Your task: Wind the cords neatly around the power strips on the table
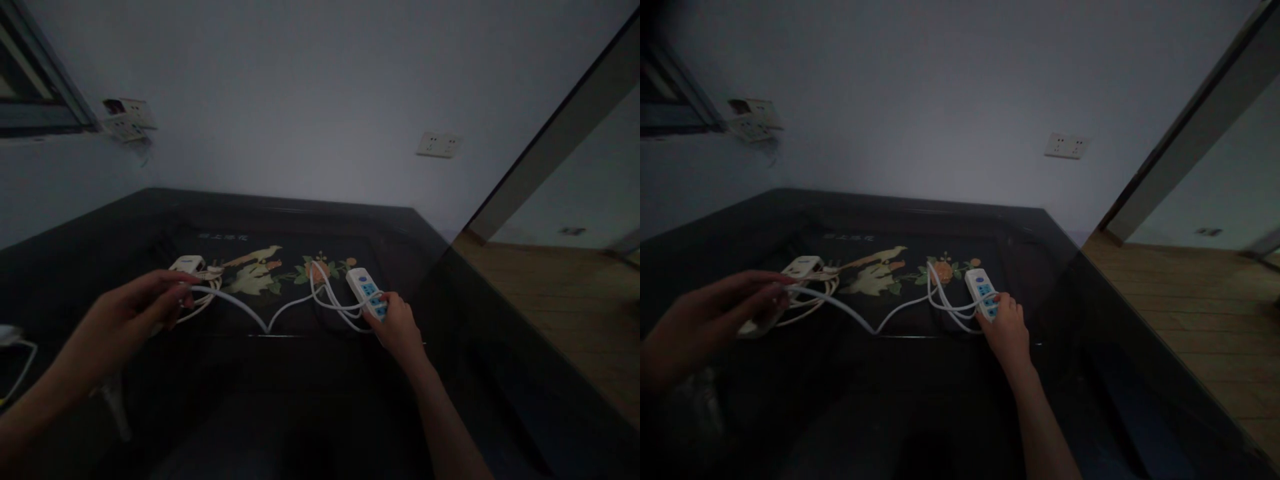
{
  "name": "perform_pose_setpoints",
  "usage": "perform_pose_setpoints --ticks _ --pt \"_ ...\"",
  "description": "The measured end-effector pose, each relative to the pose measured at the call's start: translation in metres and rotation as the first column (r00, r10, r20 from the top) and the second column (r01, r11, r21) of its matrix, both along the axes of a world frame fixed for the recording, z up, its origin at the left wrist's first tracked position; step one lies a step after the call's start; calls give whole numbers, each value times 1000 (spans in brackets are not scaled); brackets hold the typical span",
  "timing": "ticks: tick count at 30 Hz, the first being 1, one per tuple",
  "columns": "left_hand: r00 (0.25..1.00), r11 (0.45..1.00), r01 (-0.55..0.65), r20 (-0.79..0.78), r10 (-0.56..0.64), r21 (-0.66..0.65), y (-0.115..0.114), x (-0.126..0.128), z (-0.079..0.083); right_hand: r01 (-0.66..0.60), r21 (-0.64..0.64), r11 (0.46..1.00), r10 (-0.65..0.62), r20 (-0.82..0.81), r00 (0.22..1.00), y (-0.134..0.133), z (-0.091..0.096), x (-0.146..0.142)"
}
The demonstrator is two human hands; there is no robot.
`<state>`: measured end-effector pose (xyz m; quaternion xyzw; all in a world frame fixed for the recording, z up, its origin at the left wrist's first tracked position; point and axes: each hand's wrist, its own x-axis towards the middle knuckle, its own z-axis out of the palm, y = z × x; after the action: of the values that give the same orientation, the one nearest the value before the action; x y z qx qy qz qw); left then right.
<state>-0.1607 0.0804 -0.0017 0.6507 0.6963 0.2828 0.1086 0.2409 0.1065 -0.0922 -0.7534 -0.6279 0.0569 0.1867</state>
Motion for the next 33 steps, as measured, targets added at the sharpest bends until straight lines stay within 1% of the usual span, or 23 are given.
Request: perform_pose_setpoints --ticks 1,2,4,6,7,9,10,11,12,14,15,16,17,19,20,21,22,23,25,27,29,30,33 --pt "999 999 32 11 -31 -32 3 9 0 -4 5 1000 4 0 1000 0 0 0" --pt "998 997 63 -15 -64 -45 5 16 0 -5 11 1000 5 0 1000 -1 0 1" --pt "983 989 120 -131 -131 -86 9 24 -4 -10 22 1000 10 -3 1000 -2 0 1" --pt "944 973 166 -262 -203 -159 14 27 -10 -22 28 999 22 -17 1000 -3 2 1" --pt "921 958 194 -297 -252 -212 16 29 -13 -27 31 999 28 -27 999 -4 4 0" --pt "877 909 273 -306 -370 -315 21 34 -21 -22 45 999 25 -46 999 -6 8 0" --pt "859 890 313 -302 -414 -332 22 38 -24 -12 61 998 15 -55 998 -7 10 0" --pt "848 889 336 -312 -429 -311 23 44 -26 0 90 996 5 -65 998 -8 13 0" --pt "846 904 346 -334 -416 -249 22 52 -26 8 133 991 3 -79 997 -8 15 0" --pt "863 941 338 -388 -325 -35 17 72 -20 -7 261 965 41 -125 991 -9 20 0" --pt "865 927 369 -390 -316 69 13 84 -15 -27 334 942 83 -152 985 -9 21 -1" --pt "847 887 445 -378 -373 121 8 96 -8 -51 399 916 131 -175 976 -9 23 -1" --pt "819 836 527 -356 -451 153 3 109 -2 -73 451 890 176 -191 966 -10 24 -2" --pt "748 747 649 -303 -591 143 -4 132 9 -106 508 855 239 -204 949 -11 25 -3" --pt "723 724 680 -278 -633 120 -5 142 11 -120 517 848 256 -201 946 -11 25 -4" --pt "719 728 681 -261 -645 79 -3 151 11 -137 517 845 270 -191 944 -12 25 -6" --pt "723 748 664 -263 -639 10 0 158 8 -159 516 842 286 -178 942 -13 25 -8" --pt "737 781 621 -295 -609 -62 6 164 2 -187 516 836 310 -161 937 -13 25 -11" --pt "743 848 504 -418 -523 -164 21 171 -16 -279 519 808 385 -107 917 -15 23 -20" --pt "763 895 392 -468 -446 -214 37 175 -35 -402 504 764 484 -36 874 -17 20 -32" --pt "800 908 325 -434 -414 -266 50 176 -50 -514 455 727 557 48 829 -19 17 -46" --pt "811 909 310 -421 -406 -279 56 176 -56 -552 426 717 574 89 814 -19 15 -52" --pt "822 901 315 -389 -416 -297 66 172 -66 -590 355 725 555 207 806 -18 12 -66"
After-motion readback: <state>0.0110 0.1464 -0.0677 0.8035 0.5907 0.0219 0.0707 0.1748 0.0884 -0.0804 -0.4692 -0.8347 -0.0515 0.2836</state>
